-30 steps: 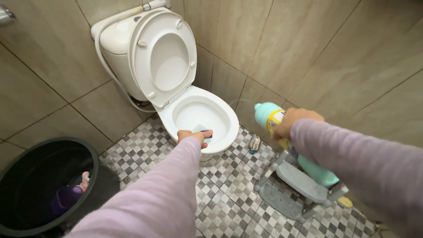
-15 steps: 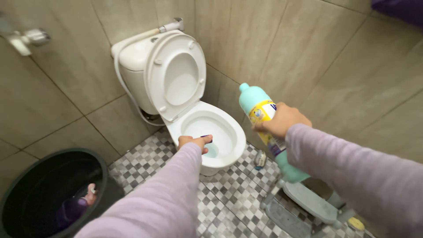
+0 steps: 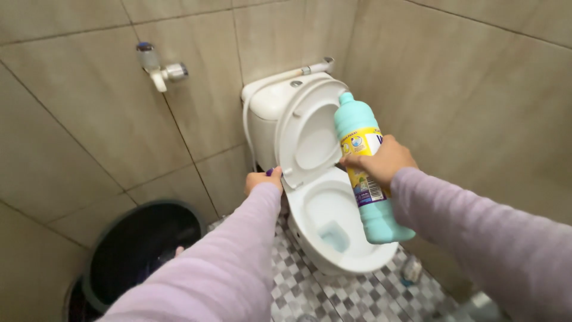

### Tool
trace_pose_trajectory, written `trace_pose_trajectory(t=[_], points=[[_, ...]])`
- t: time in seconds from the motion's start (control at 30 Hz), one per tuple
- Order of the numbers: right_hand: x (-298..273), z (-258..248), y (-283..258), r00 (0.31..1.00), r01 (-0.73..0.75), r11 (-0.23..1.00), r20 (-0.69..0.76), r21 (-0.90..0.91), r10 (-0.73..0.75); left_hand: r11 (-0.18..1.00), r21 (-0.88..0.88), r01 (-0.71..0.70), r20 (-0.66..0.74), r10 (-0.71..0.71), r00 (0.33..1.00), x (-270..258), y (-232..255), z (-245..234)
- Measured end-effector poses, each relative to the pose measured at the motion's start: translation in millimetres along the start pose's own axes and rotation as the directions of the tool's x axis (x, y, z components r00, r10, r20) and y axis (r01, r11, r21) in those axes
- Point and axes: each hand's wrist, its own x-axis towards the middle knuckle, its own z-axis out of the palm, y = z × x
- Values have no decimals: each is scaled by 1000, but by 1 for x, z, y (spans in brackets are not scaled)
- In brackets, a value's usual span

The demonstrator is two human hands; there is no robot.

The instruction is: The person pours liquid from a bottle into a toilet, applies cleaning product from a packet onto a child's potty chair, and then scrubs and rinses the chair.

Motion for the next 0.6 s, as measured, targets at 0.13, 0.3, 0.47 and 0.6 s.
trace_pose_trajectory(t=[0.13, 0.3, 0.47, 0.6], points=[[61, 14, -23, 998, 68, 996, -11, 57, -68, 997, -47, -60, -38, 58, 998, 44, 38, 4], [146, 35, -46, 971, 204, 979, -128, -7, -204, 987, -59, -150, -111, 143, 984, 124, 75, 54], [192, 35, -68, 995, 95, 990, -32, 100, -92, 985, 1, -173, -81, 173, 982, 182, 104, 98], [214, 30, -76, 999, 44, 985, 0, 170, -44, 977, 45, -210, 30, 209, 978, 206, 138, 129]])
